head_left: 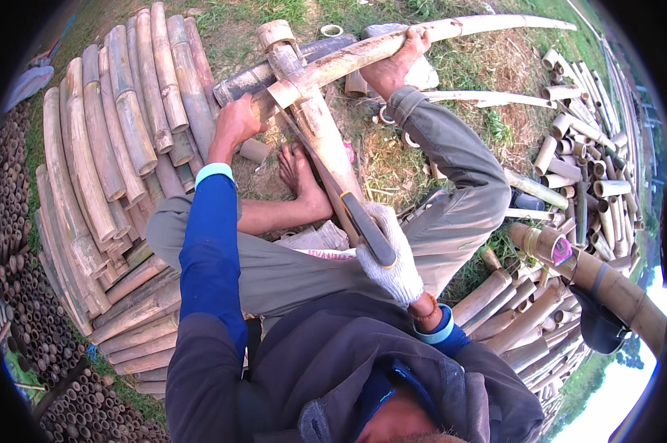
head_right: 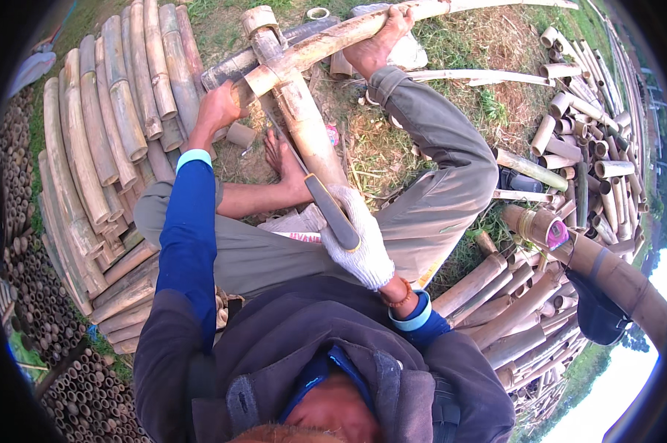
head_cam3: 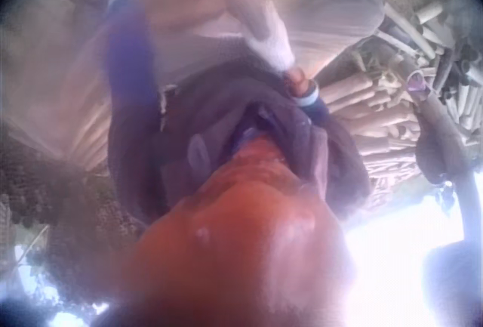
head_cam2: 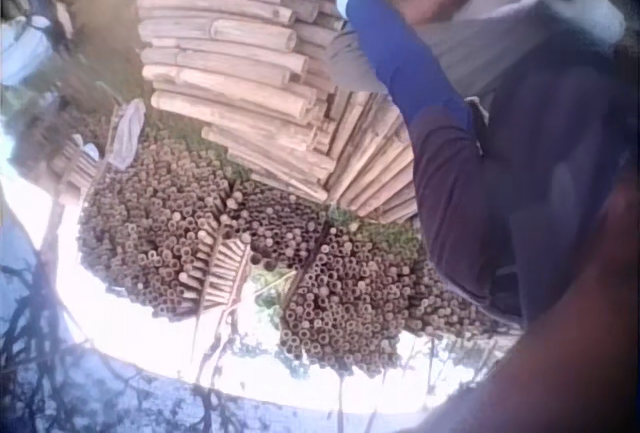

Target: The person sits on the ground and uses a machete to split long bamboo poles into smaller sections. They repeatedly position the bamboo, strike it with the machete, and separate the split pieces, stacking them nearby.

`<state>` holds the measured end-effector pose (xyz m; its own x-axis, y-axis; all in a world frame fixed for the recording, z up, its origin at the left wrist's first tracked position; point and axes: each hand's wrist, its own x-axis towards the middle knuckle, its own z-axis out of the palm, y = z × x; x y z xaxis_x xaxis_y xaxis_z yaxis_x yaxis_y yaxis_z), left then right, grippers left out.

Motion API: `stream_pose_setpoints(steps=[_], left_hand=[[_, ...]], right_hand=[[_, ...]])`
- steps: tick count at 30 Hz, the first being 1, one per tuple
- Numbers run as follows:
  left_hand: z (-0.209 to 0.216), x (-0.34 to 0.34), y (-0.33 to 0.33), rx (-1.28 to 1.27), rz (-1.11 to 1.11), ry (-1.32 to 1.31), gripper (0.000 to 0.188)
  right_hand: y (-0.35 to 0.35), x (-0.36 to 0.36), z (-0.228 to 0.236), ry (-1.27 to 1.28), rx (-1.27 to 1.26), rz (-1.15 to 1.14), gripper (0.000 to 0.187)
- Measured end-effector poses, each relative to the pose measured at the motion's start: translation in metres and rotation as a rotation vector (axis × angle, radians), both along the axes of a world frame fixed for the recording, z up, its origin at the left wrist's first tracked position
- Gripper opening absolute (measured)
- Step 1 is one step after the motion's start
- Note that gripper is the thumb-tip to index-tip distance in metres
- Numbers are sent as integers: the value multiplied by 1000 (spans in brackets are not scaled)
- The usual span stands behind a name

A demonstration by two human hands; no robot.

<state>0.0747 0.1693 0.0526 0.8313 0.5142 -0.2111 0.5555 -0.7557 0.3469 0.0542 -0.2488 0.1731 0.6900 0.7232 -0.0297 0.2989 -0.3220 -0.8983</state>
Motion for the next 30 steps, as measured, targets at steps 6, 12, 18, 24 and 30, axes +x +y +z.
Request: stream_pose_setpoints(steps=[6,12,18,24,30], left_hand=[[3,14,6,5,-61,-21,72],[-3,-11,14,-12,-13,-27,63],[-7,9,-6,-29,-30,-140,62],[-21,-8,2,5,-16,-184,64],[-31,12,-3,-57,-101,-169,59]], right_hand=[[170,93,-81,-153,230,40,62],[19,3,-24,104,48,17,68],[10,17,-26,-283,-61,77,62],[177,90,-60,-50,212,157,47],[-27,-12,-17,-259,-163,86,64]])
